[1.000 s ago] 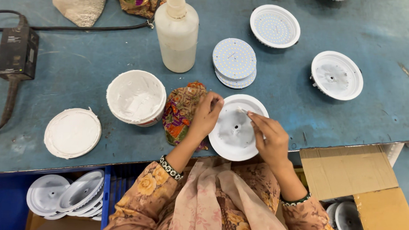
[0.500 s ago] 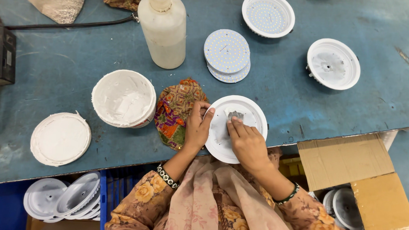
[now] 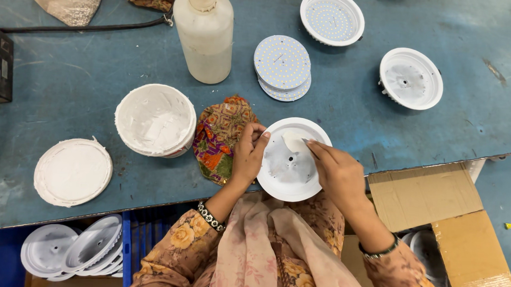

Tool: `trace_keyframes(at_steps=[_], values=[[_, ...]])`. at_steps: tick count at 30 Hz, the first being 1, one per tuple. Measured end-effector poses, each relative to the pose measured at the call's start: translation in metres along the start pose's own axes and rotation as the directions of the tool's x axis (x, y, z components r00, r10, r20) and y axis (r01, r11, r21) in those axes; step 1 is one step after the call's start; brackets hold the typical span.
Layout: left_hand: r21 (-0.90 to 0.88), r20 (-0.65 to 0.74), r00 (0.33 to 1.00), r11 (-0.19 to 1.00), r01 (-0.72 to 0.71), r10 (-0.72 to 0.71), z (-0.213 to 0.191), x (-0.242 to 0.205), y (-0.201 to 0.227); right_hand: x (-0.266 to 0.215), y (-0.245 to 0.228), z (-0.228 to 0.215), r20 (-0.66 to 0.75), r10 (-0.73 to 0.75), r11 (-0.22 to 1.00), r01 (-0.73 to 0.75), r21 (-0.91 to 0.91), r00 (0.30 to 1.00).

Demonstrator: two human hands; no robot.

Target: The person applies a white paste to the interior surface of white circular LED housings using a small metal spatula. They repeatedly scoop the paste from a container, spread it inside the housing, and place the finished units into a cardboard box.

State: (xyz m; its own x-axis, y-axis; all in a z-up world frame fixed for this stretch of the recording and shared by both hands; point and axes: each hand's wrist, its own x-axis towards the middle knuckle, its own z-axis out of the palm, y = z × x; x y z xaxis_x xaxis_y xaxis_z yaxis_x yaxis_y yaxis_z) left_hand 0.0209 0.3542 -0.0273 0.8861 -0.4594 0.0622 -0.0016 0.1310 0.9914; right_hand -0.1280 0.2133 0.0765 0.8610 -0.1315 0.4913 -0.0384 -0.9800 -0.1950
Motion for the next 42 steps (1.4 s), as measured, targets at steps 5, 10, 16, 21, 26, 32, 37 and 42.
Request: trace_keyframes(at_steps=[5, 10, 16, 21, 26, 32, 37, 42], values=[[0.029, -0.007, 1.0, 0.999, -0.028, 0.028, -0.002, -0.003, 0.004, 0.022, -0.014, 0.021, 0.018, -0.148, 0.988, 0.149, -0.044, 0.989], [0.038, -0.027, 1.0, 0.999, 0.012, -0.011, -0.002, -0.005, 0.006, 0.015, -0.029, 0.02, 0.105, -0.219, 0.973, 0.225, -0.048, 0.97], [0.05, -0.016, 1.0, 0.999, -0.007, 0.008, -0.001, -0.005, 0.005, 0.024, -0.008, 0.01, 0.046, -0.204, 0.978, 0.206, -0.041, 0.978], [0.034, -0.018, 1.0, 0.999, -0.011, 0.011, -0.002, -0.004, 0.006, 0.032, 0.006, 0.016, 0.086, -0.238, 0.967, 0.245, -0.075, 0.967], [0.057, -0.027, 1.0, 0.998, -0.014, 0.016, -0.001, -0.005, 0.003, 0.007, 0.003, 0.008, 0.131, -0.216, 0.973, 0.225, -0.059, 0.968], [0.047, -0.023, 0.997, 0.997, -0.067, 0.068, -0.001, -0.004, 0.002, 0.001, -0.001, 0.003, 0.058, -0.15, 0.988, 0.152, -0.036, 0.987], [0.055, -0.043, 0.998, 0.998, -0.034, 0.037, -0.002, -0.004, 0.001, 0.024, -0.01, 0.03, 0.014, -0.152, 0.986, 0.153, -0.065, 0.988], [0.077, -0.07, 0.996, 0.996, -0.047, 0.053, -0.002, -0.004, 0.001, 0.012, -0.034, 0.041, 0.114, -0.188, 0.977, 0.198, -0.082, 0.975]])
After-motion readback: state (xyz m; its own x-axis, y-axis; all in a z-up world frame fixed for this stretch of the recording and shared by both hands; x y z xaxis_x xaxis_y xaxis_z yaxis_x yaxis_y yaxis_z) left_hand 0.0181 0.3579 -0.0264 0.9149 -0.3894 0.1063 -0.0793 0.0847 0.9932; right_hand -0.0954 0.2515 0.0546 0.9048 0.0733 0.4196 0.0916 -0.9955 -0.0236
